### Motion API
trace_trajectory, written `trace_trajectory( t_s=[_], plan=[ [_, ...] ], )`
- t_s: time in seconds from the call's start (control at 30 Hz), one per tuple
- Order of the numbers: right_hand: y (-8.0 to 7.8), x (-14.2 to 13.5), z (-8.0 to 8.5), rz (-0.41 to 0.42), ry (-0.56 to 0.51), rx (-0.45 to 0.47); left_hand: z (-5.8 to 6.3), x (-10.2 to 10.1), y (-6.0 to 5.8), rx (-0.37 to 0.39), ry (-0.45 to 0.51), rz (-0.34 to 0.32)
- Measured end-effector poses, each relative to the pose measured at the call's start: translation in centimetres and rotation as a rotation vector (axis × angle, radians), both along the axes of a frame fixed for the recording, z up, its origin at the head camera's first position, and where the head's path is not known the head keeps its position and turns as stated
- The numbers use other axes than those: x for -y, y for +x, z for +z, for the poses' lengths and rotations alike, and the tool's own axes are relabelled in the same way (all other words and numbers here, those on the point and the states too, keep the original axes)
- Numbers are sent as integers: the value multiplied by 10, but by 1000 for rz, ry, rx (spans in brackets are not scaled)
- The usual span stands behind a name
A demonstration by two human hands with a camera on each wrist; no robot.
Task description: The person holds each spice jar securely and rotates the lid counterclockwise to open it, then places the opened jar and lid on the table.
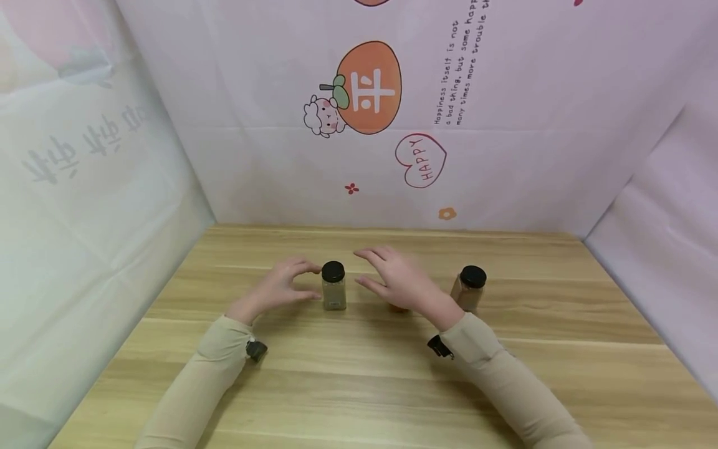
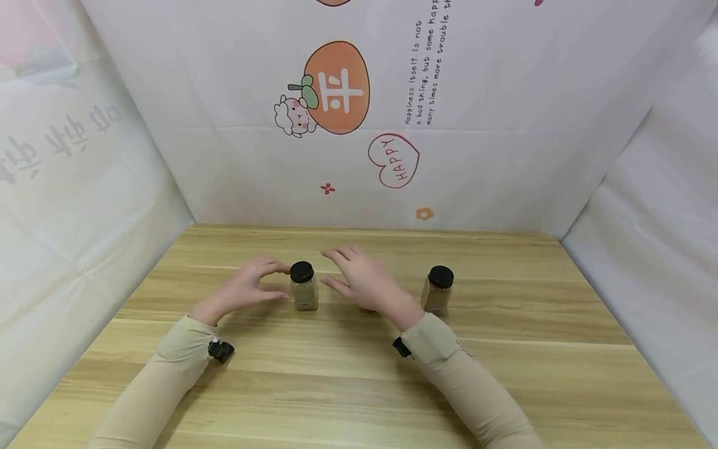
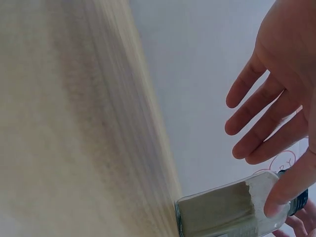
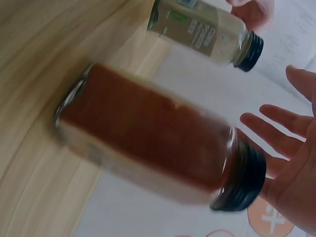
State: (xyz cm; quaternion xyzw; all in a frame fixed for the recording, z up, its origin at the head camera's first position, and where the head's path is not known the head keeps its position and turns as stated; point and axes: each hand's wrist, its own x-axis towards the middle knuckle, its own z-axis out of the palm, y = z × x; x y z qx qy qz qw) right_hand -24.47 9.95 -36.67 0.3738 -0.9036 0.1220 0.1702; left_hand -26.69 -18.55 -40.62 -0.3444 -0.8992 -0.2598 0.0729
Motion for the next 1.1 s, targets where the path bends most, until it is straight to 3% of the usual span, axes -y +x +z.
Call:
trace_trajectory(
  t_s=[0.27,0.57,0.9,1.1],
  plan=[
    [3,21,-1,2,-26,18,-6,0,-4,1,22,0],
    [4,37,-7,-54,4,51,-5,-1,-3,8,27,-11],
    [0,46,-15,-105,-13,69,-6,-5,-6,58,-11,-7],
    [-1,49,-16,-112,-49,101,-7,-6,-7,50,-16,-7]
  ],
)
